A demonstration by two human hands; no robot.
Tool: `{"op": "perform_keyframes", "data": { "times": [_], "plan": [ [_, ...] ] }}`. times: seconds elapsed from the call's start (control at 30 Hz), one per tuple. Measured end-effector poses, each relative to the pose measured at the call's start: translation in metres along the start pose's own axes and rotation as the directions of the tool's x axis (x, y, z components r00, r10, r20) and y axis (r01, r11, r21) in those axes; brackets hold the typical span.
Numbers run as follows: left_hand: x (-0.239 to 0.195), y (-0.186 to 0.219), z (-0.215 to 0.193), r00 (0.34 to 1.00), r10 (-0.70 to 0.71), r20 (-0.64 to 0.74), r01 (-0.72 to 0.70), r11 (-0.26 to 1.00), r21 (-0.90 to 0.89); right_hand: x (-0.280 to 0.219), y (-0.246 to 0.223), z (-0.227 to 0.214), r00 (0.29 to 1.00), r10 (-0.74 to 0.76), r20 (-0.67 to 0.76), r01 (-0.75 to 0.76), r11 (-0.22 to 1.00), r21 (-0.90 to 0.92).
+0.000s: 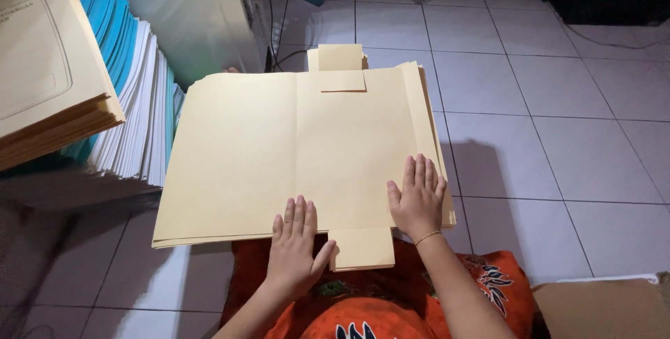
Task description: The person sits on the floor and repeatedly folds large beige paper sheets in half, pressing the crease with both hands. They handle the sheets one at a time, smoothing each fold before moving to the next.
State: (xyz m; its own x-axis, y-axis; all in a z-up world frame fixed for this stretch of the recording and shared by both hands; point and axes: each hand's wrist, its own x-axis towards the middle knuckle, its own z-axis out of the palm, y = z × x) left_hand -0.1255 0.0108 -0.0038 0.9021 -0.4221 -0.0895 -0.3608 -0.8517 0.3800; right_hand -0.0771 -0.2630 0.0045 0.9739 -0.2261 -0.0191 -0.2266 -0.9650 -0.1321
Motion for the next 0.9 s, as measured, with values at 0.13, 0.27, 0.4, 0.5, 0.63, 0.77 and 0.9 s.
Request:
{"op": "perform_keyframes", "data": {
  "times": [0.13,0.27,0.4,0.5,0.63,0.77,0.9],
  "plan": [
    [0.018,-0.011,0.005,0.982,0.076,-0.173,-0.059,0.993,0.104,0.006,0.007,0.021,0.981,-0.047,-0.188,0.055,0.998,0.038],
    [0.098,-0.016,-0.029,1.000,-0.028,0.008,0.028,0.999,0.020,0.002,0.001,0.002,1.000,-0.002,0.005,0.002,1.000,-0.016],
    [0.218,-0.044,-0.033,0.986,-0.082,-0.142,0.094,0.993,0.074,0.005,0.000,0.005,1.000,0.005,0.017,-0.005,1.000,-0.024],
    [0.293,-0.067,-0.034,0.968,-0.084,-0.237,0.119,0.983,0.138,0.004,-0.002,0.001,1.000,0.011,0.009,-0.011,1.000,-0.015],
    [0.314,-0.076,-0.029,0.953,-0.092,-0.288,0.143,0.976,0.163,0.005,0.000,0.006,1.000,0.014,0.003,-0.014,1.000,-0.021],
    [0.258,-0.056,-0.027,0.960,-0.083,-0.268,0.115,0.987,0.108,0.004,0.002,0.006,1.000,0.003,-0.010,-0.003,1.000,-0.018],
    [0.156,-0.022,-0.015,0.989,-0.027,-0.142,0.049,0.987,0.154,0.002,0.004,0.008,1.000,-0.002,-0.016,0.002,1.000,-0.005]
  ]
}}
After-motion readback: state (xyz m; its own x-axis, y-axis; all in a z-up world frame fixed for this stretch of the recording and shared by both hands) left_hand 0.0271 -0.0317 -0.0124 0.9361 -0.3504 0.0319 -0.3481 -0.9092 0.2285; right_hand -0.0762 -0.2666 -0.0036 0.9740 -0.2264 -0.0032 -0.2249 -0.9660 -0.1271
